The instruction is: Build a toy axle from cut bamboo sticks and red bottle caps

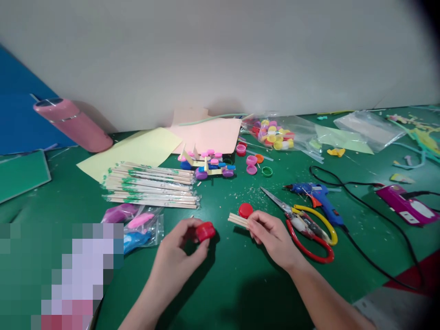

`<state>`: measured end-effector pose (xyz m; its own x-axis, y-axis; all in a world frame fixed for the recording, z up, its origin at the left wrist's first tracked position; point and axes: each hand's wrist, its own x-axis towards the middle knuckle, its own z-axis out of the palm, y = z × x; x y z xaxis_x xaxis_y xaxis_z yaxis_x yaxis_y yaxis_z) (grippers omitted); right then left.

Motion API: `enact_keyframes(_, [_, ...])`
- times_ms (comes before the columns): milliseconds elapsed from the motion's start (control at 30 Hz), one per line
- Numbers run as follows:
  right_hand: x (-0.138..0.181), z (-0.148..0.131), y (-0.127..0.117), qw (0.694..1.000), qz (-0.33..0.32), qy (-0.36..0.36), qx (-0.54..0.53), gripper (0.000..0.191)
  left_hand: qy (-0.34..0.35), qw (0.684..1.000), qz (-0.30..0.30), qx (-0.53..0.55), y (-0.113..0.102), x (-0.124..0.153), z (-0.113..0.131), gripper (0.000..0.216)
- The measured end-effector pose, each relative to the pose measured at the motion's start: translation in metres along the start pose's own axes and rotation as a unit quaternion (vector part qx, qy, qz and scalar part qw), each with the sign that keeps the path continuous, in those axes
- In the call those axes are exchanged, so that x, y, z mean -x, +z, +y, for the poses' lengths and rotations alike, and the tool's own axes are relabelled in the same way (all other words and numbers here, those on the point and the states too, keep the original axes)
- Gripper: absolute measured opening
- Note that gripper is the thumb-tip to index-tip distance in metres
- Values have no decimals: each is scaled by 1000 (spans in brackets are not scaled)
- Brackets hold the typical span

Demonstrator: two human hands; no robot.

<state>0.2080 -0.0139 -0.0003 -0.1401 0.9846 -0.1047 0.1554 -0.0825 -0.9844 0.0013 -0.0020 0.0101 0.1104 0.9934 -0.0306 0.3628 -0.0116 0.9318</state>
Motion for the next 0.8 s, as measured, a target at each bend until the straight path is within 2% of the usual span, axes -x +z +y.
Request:
enact_keyframes(133, [0, 2, -1, 1000, -6, 4, -11, 25, -62, 978, 58, 191, -8, -1, -3, 19])
enact_keyframes(267, [0, 4, -2, 999, -10, 6, -49, 25, -119, 917, 67, 374, -10, -5, -4, 17])
enact_keyframes(333, [0, 4, -2, 997, -4, 13, -74, 27, -129, 889, 80, 431, -11, -7, -3, 16])
enact_keyframes(433, [1, 1, 2, 996, -1, 18, -88, 29, -123, 872, 84, 467, -14, -7, -2, 18])
enact_keyframes(500, [0, -2, 9, 997, -24, 23, -70, 30, -120, 869, 74, 475, -16, -6, -2, 19])
enact_keyframes(600, [-1, -7, 25, 997, -71, 29, -1, 30, -116, 866, 62, 482, -16, -5, -1, 18])
enact_keyframes(800, [0, -9, 39, 991, -88, 10, 101, 27, -97, 837, 65, 534, -18, -4, 2, 12])
